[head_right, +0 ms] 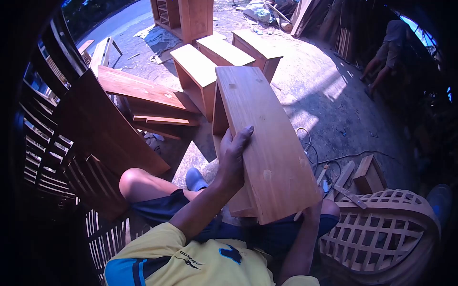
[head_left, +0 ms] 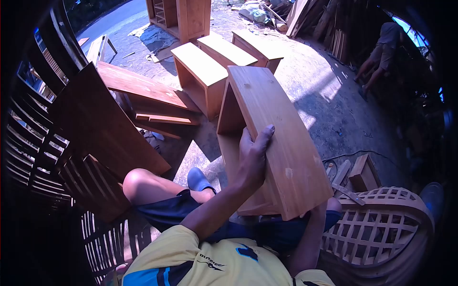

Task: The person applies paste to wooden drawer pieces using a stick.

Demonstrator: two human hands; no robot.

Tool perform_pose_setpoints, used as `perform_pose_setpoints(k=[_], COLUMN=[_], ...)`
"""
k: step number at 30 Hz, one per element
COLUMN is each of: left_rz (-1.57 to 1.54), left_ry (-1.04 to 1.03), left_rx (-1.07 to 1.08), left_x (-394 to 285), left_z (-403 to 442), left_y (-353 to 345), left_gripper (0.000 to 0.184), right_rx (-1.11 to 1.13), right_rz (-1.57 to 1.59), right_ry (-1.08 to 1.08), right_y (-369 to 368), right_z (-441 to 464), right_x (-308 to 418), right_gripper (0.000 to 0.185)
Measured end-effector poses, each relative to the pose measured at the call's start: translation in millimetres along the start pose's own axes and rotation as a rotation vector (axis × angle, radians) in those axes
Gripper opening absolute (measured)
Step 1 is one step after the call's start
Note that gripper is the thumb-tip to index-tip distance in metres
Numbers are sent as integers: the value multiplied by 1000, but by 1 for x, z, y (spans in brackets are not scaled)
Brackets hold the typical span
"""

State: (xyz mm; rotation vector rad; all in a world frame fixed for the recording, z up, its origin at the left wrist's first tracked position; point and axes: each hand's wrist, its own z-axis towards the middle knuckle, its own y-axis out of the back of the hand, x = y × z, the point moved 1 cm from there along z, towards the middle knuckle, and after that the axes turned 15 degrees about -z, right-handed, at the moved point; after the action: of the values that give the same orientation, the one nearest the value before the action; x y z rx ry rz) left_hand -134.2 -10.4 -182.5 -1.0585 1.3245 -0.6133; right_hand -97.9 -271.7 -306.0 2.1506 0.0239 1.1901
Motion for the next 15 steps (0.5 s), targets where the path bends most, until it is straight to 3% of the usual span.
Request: perform_pose_setpoints(k=[2,4,5,7,9,11,13,15], left_rz=[-63,-179,-165,-295,-315,-390,-395,-438], left_ry=[9,-10,-19,-27,-10,-38,-47,-40], left_rx=[-22,-41,-32,-40,-22,-98,-89,-123], left_x=[-7,-13,-15,-18,-31,-38,-39,-40], left_z=[-3,-3,-1,4,-2,-9,-11,-15], left_y=[-3,-6,-3,6,2,5,15,17], left_gripper=[64,65,65,63,64,63,63,63], right_rx=[-247,530,539,459,501,561,601,673], right_rz=[-122,54,69,6,-12,-131,-175,159], right_ry=[-180,160,167,-35,-14,196,125,-173], right_y=[12,46,39,25,-3,-31,-42,-58], right_z=[-1,10,6,-2,26,44,30,-5], right_x=[-18,-75,-75,-78,-113,-140,-136,-124], right_gripper=[45,45,45,41,48,57,63,73])
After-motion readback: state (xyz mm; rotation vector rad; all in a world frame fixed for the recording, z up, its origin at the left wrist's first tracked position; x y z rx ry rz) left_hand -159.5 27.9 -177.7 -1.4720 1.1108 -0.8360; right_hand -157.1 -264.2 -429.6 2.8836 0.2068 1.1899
